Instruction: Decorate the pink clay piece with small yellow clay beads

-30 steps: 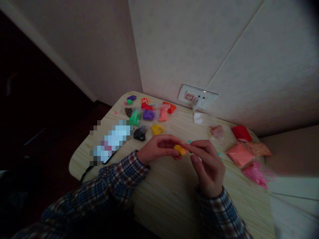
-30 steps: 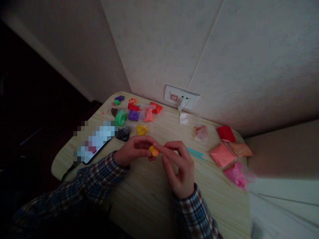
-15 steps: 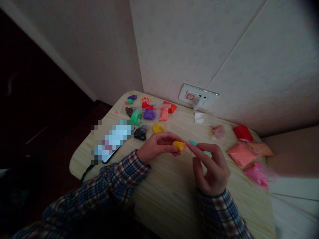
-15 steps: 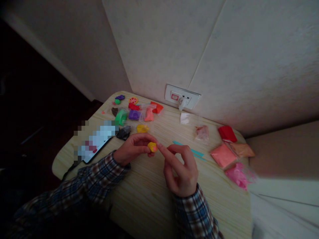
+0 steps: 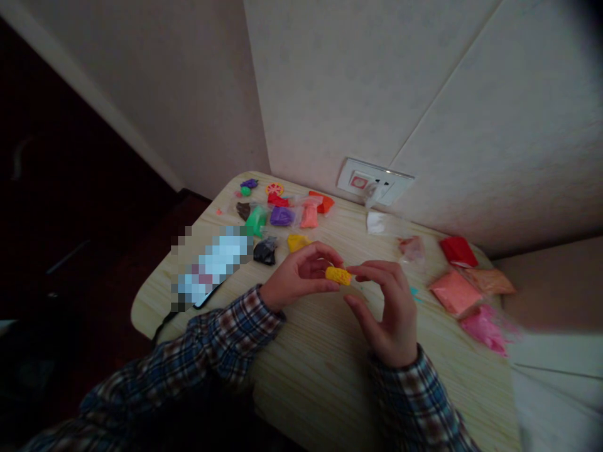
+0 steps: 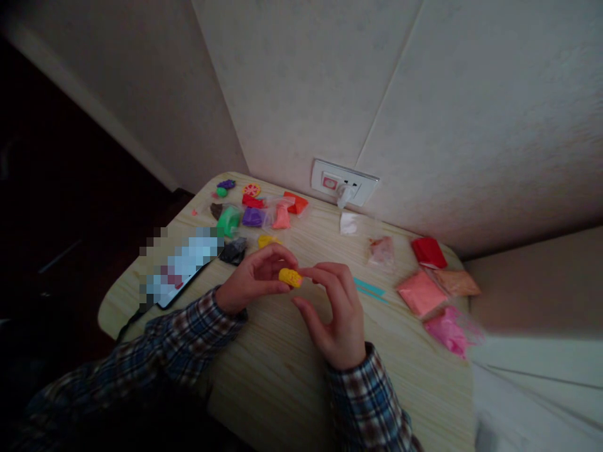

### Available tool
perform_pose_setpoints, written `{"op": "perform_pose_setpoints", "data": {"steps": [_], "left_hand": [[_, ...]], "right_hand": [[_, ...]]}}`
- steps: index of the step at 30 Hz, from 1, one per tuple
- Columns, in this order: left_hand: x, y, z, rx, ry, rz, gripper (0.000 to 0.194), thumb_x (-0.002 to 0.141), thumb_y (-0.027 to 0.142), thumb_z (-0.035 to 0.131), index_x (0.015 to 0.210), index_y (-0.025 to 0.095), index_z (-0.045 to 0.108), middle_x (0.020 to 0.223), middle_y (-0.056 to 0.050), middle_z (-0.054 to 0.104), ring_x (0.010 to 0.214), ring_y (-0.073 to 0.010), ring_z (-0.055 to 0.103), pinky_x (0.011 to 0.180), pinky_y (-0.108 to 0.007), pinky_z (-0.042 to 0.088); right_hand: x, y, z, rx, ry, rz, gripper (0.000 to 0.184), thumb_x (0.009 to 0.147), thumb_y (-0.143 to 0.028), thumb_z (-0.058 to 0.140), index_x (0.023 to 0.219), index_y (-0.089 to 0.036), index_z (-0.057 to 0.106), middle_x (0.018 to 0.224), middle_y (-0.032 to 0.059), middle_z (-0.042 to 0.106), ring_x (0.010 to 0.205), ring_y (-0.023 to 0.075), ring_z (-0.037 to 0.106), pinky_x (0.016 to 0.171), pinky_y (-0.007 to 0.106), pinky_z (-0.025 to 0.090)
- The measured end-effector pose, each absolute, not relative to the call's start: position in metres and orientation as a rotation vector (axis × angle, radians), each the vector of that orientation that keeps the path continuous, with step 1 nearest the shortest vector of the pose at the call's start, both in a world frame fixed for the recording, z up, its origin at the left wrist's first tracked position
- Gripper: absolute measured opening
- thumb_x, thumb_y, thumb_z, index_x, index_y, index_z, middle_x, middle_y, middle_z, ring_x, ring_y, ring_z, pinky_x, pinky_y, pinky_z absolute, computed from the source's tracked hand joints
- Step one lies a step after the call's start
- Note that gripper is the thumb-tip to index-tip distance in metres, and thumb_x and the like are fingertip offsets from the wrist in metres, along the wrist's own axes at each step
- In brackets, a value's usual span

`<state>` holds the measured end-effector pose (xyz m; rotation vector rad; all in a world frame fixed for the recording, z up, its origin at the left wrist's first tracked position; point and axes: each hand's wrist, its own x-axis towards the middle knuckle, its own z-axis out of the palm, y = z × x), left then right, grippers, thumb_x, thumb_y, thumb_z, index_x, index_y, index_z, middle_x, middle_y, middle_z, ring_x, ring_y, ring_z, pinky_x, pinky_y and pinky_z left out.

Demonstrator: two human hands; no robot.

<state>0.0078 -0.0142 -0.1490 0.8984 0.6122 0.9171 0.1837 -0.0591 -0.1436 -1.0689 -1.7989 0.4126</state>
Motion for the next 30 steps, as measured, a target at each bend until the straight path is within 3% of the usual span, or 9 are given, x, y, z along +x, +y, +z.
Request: {"op": "perform_pose_setpoints", "data": {"steps": [5,11,16,20,24,30], "left_hand": [[0.008,-0.015,-0.149,0.929,0.597,0.877,0.044,0.06,0.029,0.091,0.09,0.017,0.061,0.091,0.001,0.063,0.084,-0.0114,0.063,0.081,-0.027,0.052],[0.006,-0.013,-0.15,1.036,0.609,0.815,0.045,0.069,0.05,0.082,0.092,0.017,0.06,0.092,-0.002,0.063,0.085,-0.0148,0.064,0.079,-0.03,0.053],[0.004,-0.013,-0.151,1.306,0.66,0.747,0.032,0.076,0.034,0.077,0.097,0.018,0.06,0.095,-0.004,0.064,0.085,-0.0158,0.066,0.079,-0.031,0.054],[0.006,-0.018,-0.152,1.744,0.724,0.674,0.012,0.084,0.02,0.064,0.095,0.017,0.069,0.099,-0.009,0.066,0.093,-0.0197,0.062,0.088,-0.036,0.051],[0.006,-0.021,-0.155,2.104,0.726,0.574,0.019,0.09,0.017,0.053,0.095,0.015,0.072,0.099,-0.013,0.069,0.097,-0.023,0.06,0.093,-0.039,0.049],[-0.005,-0.013,-0.152,2.37,1.117,0.685,0.023,0.091,0.025,0.058,0.111,0.017,0.068,0.113,-0.013,0.066,0.107,-0.0254,0.055,0.098,-0.043,0.046]], "right_hand": [[0.183,-0.058,-0.145,-1.086,-1.75,0.42,0.016,0.089,-0.016,0.063,0.103,-0.023,0.061,0.097,0.0028,0.058,0.092,0.0172,0.056,0.079,0.032,0.047],[0.189,-0.056,-0.148,-1.075,-1.737,0.491,0.015,0.092,-0.019,0.06,0.105,-0.025,0.066,0.1,0.0038,0.056,0.096,0.0193,0.056,0.083,0.036,0.048],[0.194,-0.053,-0.148,-1.156,-1.739,0.53,0.022,0.092,-0.021,0.058,0.11,-0.028,0.069,0.111,0.0067,0.055,0.108,0.0234,0.055,0.089,0.042,0.049],[0.199,-0.051,-0.151,-1.281,-1.605,0.502,0.021,0.091,-0.027,0.059,0.11,-0.027,0.069,0.115,0.0089,0.057,0.108,0.0256,0.056,0.081,0.042,0.053],[0.201,-0.05,-0.155,-1.324,-1.544,0.499,0.017,0.091,-0.028,0.06,0.105,-0.026,0.069,0.116,0.0086,0.056,0.107,0.0253,0.056,0.079,0.041,0.052],[0.198,-0.048,-0.153,-1.345,-1.561,0.436,0.015,0.093,-0.026,0.056,0.1,-0.023,0.068,0.111,0.0089,0.058,0.103,0.0236,0.058,0.073,0.037,0.054]]}}
